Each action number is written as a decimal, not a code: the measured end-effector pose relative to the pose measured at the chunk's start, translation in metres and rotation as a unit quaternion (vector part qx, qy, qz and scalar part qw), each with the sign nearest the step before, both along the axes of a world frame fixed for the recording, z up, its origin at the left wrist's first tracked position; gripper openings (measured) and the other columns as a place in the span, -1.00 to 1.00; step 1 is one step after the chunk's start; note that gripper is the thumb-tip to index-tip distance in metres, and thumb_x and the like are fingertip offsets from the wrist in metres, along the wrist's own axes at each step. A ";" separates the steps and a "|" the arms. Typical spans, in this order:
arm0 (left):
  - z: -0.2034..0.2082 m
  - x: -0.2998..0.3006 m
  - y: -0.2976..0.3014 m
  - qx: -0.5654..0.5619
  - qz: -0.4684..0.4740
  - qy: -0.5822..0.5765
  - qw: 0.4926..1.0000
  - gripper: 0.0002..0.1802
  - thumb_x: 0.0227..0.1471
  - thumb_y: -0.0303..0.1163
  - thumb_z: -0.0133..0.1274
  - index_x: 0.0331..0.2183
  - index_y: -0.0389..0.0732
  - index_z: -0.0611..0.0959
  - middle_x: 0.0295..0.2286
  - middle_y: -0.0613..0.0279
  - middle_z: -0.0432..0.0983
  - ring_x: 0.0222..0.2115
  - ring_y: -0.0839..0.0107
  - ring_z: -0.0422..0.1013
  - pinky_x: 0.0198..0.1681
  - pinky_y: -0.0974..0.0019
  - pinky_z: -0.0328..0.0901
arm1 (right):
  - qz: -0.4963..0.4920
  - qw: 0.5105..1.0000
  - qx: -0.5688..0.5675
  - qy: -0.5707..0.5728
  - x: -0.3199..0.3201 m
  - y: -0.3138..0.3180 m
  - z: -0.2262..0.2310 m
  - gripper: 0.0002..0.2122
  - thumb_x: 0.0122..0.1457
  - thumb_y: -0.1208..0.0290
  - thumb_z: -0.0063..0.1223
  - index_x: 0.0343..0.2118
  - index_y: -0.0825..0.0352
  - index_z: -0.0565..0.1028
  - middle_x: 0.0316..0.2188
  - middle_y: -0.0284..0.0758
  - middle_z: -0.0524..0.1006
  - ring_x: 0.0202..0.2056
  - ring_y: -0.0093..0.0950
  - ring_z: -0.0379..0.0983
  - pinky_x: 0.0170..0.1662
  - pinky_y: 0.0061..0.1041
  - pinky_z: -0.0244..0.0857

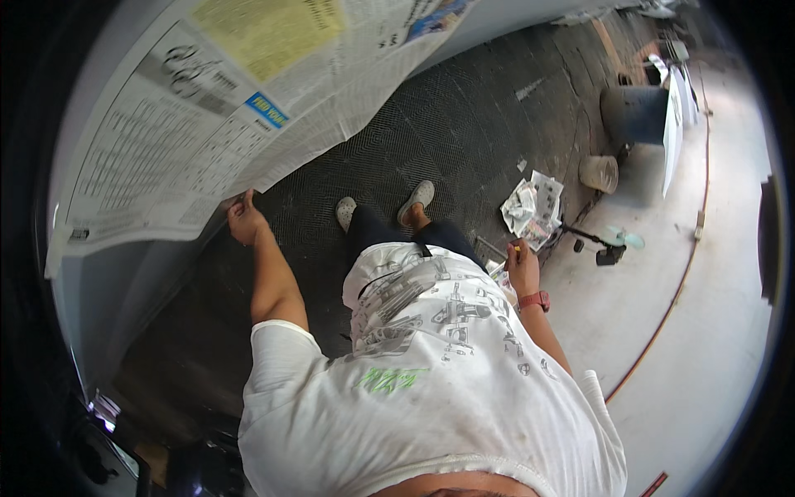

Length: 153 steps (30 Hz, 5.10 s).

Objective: The person tapes sheets of newspaper onto the side of a silver car using masking tape. They smooth the paper, tear tape, and secure edges along the door and fender. The person kneels and stands repeatedly to reach different areas.

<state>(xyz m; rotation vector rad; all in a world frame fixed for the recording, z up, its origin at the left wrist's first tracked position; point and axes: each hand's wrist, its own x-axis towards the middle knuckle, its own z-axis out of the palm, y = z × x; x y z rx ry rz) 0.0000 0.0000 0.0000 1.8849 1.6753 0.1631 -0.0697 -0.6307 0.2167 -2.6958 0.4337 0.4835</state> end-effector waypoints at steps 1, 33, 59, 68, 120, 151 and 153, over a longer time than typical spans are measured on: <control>0.017 -0.001 0.005 0.024 -0.001 0.029 0.999 -0.42 -0.02 0.21 0.54 -0.22 -0.07 0.81 -0.23 0.06 0.80 -0.22 0.20 0.72 -0.13 0.03 0.54 | -0.006 1.000 -0.006 0.005 -0.008 0.012 0.005 -0.81 0.52 0.25 0.08 -0.14 0.27 0.49 -0.60 -0.17 0.63 -0.49 -0.11 0.66 -0.35 -0.07 0.42; 0.198 0.092 -0.379 -0.173 -0.402 -0.177 0.881 -0.83 0.42 -0.32 0.23 -0.17 -0.23 0.69 -0.34 0.34 0.64 -0.36 0.59 0.52 -0.28 0.43 0.36 | 0.105 0.870 0.426 -0.225 0.104 0.021 -0.030 -0.78 0.47 0.19 0.16 -0.02 0.22 0.55 -0.46 -0.04 0.64 -0.46 0.06 0.61 -0.35 -0.04 0.49; 0.082 0.304 -0.316 0.452 -0.793 0.398 -0.091 -0.09 0.14 -0.03 0.31 0.43 -0.05 0.44 0.32 0.19 0.40 0.38 0.22 0.26 0.49 -0.04 0.01 | -0.482 0.532 0.686 0.117 0.249 0.312 -0.277 -0.46 0.07 0.42 0.35 0.14 0.41 0.45 -0.31 -0.21 0.69 -0.39 -0.48 0.64 -0.37 -0.41 0.47; 0.052 0.325 -0.291 0.398 -0.847 0.344 -0.078 -0.73 0.22 -0.31 0.22 -0.04 -0.02 0.78 -0.05 0.26 0.68 0.10 0.25 0.56 0.18 0.15 0.40 | -0.562 0.481 0.666 0.092 0.281 0.370 -0.308 -0.35 0.00 0.56 0.42 0.20 0.34 0.39 -0.12 -0.13 0.68 -0.11 -0.29 0.68 -0.06 -0.32 0.51; 0.048 0.152 -0.283 0.103 -0.926 0.235 0.277 -0.46 0.24 -0.17 0.35 0.19 -0.10 0.70 0.08 -0.15 0.62 0.14 -0.27 0.47 0.27 -0.23 0.31 | -0.734 0.674 -0.046 0.077 -0.242 -0.128 -0.363 -0.53 0.37 0.21 0.20 0.26 0.30 0.53 0.15 0.11 0.55 0.16 0.12 0.55 0.22 0.07 0.43; 0.075 -0.050 -0.704 -0.238 -0.891 0.158 0.352 0.06 0.18 -0.15 0.45 0.49 -0.25 0.26 0.40 -0.07 0.33 0.44 0.05 0.23 0.53 0.09 0.08 | -0.507 0.752 0.380 -0.183 -0.289 -0.190 -0.133 -0.71 0.45 0.33 0.21 0.00 0.49 0.65 -0.21 -0.08 0.74 -0.25 -0.12 0.65 -0.17 -0.17 0.45; 0.082 -0.043 -0.697 -0.381 -0.830 0.147 0.379 0.17 0.09 -0.19 0.53 0.51 -0.24 0.20 0.43 0.02 0.27 0.48 0.13 0.15 0.56 0.09 -0.02 | -0.560 0.599 0.530 -0.214 -0.279 -0.187 -0.084 -0.73 0.44 0.31 0.26 -0.01 0.44 0.68 -0.23 -0.29 0.75 -0.34 -0.44 0.61 -0.27 -0.33 0.42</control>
